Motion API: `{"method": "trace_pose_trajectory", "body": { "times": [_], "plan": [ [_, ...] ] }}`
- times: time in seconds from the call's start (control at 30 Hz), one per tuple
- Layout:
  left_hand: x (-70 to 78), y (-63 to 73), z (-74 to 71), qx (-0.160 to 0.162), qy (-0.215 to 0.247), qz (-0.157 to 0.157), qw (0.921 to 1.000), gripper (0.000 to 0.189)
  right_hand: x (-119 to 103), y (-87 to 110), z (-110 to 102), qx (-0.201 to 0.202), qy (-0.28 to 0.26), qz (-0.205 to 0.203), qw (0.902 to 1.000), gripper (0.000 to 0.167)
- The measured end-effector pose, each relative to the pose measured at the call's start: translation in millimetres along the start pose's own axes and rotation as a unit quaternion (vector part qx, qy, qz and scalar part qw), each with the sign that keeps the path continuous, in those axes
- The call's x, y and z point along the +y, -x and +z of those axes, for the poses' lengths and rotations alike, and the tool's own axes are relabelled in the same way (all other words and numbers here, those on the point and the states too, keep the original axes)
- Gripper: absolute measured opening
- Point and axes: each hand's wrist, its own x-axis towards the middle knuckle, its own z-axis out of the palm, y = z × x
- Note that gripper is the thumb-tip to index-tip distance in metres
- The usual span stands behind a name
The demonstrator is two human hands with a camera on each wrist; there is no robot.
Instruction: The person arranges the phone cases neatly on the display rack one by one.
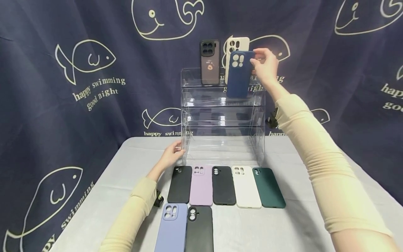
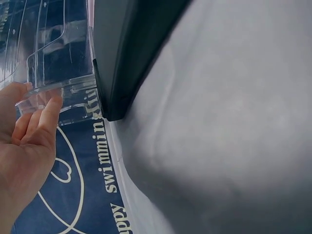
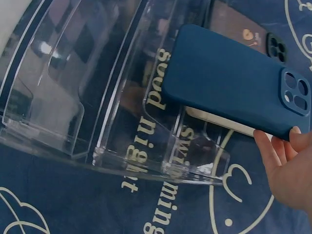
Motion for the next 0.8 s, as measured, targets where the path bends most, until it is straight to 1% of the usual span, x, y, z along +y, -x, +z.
{"method": "trace_pose_trajectory", "body": {
  "times": [0.13, 0.23, 0.37, 0.47, 0.5, 0.53, 0.7, 0.73, 0.77, 0.8],
  "plan": [
    [-0.8, 1.0, 0.4, 0.002, 0.005, 0.001, 1.0, 0.056, 9, -0.4, 8, -0.011, 0.03, -0.007, 0.9994, 0.034],
    [-2.0, 0.3, 0.7, 0.001, 0.008, 0.002, 1.0, 0.055, 16, 0.4, 12, -0.028, 0.046, 0.002, 0.9985, 0.036],
    [-2.8, -0.4, 1.6, 0.002, 0.013, 0.005, 0.9999, 0.055, 23, -0.9, 11, -0.049, 0.03, 0.029, 0.9979, 0.037],
    [-2.4, 0.5, 2.5, 0.002, 0.011, 0.01, 0.9999, 0.055, 26, -2.0, 9, -0.059, 0.023, 0.042, 0.9971, 0.037],
    [-2.0, 1.3, 2.6, 0.003, 0.009, 0.011, 0.9999, 0.054, 26, -1.8, 8, -0.06, 0.028, 0.041, 0.997, 0.037],
    [3.6, 4.5, 1.8, 0.001, 0.009, 0.011, 0.9999, 0.054, 27, -1.6, 7, -0.058, 0.039, 0.038, 0.9968, 0.037],
    [5.1, 6.0, 0.6, 0.0, 0.006, 0.009, 0.9999, 0.054, 26, 2.9, 1, -0.039, 0.077, 0.009, 0.9962, 0.037],
    [5.2, 5.8, 0.1, -0.001, 0.004, 0.007, 1.0, 0.054, 25, 3.8, -1, -0.037, 0.081, 0.007, 0.996, 0.037],
    [0.2, 3.0, 0.6, 0.002, 0.003, 0.008, 1.0, 0.055, 25, 4.9, -2, -0.037, 0.081, 0.004, 0.996, 0.036],
    [0.2, 2.7, 0.2, 0.002, 0.002, 0.007, 1.0, 0.055, 25, 5.8, -4, -0.038, 0.083, 0.003, 0.9958, 0.036]
  ]
}}
